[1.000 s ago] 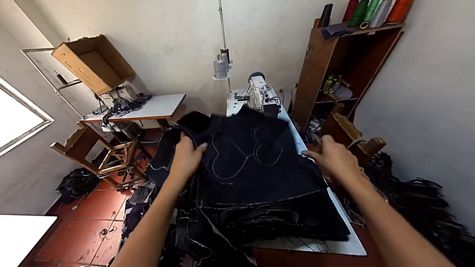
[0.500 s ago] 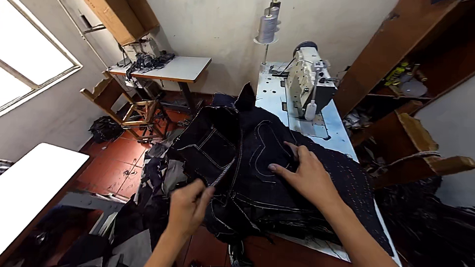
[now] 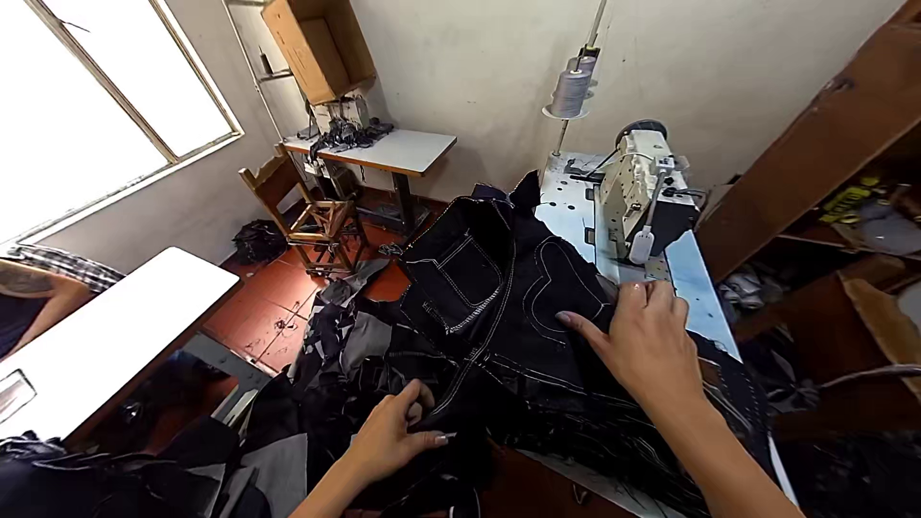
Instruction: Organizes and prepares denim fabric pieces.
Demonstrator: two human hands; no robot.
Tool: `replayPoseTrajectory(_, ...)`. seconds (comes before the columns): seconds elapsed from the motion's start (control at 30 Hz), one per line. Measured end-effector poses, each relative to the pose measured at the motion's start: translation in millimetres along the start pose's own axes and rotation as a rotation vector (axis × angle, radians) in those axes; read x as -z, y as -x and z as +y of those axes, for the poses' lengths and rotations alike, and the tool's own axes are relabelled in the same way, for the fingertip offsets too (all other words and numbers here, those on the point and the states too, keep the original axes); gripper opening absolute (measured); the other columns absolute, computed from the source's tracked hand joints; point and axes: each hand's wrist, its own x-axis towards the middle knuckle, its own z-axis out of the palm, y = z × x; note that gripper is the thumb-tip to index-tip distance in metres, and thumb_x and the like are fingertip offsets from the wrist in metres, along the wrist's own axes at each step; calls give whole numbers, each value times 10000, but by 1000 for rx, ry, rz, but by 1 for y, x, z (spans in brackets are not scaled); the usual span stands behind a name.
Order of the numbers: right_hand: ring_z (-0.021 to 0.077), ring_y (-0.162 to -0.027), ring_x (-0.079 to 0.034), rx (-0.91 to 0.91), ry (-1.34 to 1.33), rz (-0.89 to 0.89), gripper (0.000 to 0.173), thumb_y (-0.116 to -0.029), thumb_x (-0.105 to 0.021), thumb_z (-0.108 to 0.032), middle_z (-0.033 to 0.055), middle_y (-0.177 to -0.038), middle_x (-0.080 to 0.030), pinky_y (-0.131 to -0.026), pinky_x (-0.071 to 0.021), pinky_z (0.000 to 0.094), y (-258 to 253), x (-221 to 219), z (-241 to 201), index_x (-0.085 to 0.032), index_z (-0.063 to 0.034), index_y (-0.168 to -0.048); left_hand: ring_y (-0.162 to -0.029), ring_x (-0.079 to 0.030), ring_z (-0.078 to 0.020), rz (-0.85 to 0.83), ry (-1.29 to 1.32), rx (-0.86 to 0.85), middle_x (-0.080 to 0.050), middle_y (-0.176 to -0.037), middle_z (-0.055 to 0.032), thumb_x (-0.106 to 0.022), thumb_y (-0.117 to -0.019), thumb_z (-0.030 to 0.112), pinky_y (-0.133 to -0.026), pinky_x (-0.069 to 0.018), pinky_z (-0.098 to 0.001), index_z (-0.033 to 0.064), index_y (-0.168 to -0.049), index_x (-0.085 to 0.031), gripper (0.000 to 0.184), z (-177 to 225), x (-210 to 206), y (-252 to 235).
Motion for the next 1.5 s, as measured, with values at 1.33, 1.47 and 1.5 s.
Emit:
replayPoseTrajectory(1.33,31,-593,-540,-258,-851,197,425,-765,-828,34,-33,-735,-544,-518,-501,211,0,214,82,-471,-144,-914,-683,-567,-40,844,-268,-430,-548,-756,30,-429,-1095,342,-643,-510,-294,52,-959,-592,359,259,138,-71)
replayPoseTrajectory(1.47,331,-790,-616,-415,-429,-2,438,-768,-894,-47,205,-870,-610,-705,-526,548,-36,151,154,-564,42,-1042,-706,-626,-297,558,-284,-165,-603,-745,-146,-462,-1095,344,-665,-519,-550,-17,-919,-615,430,237,84,-142)
replayPoseTrajectory(1.5,445,-883,-640,-471,-287,-86,523,-776,-908,-121,283,-948,-640,-780,-518,661,-35,129,170,-582,78,-1134,-742,-639,-316,458,-276,-84,-614,-767,-161,-473,-1095,344,-705,-523,-557,-22,-925,-617,428,228,70,-156)
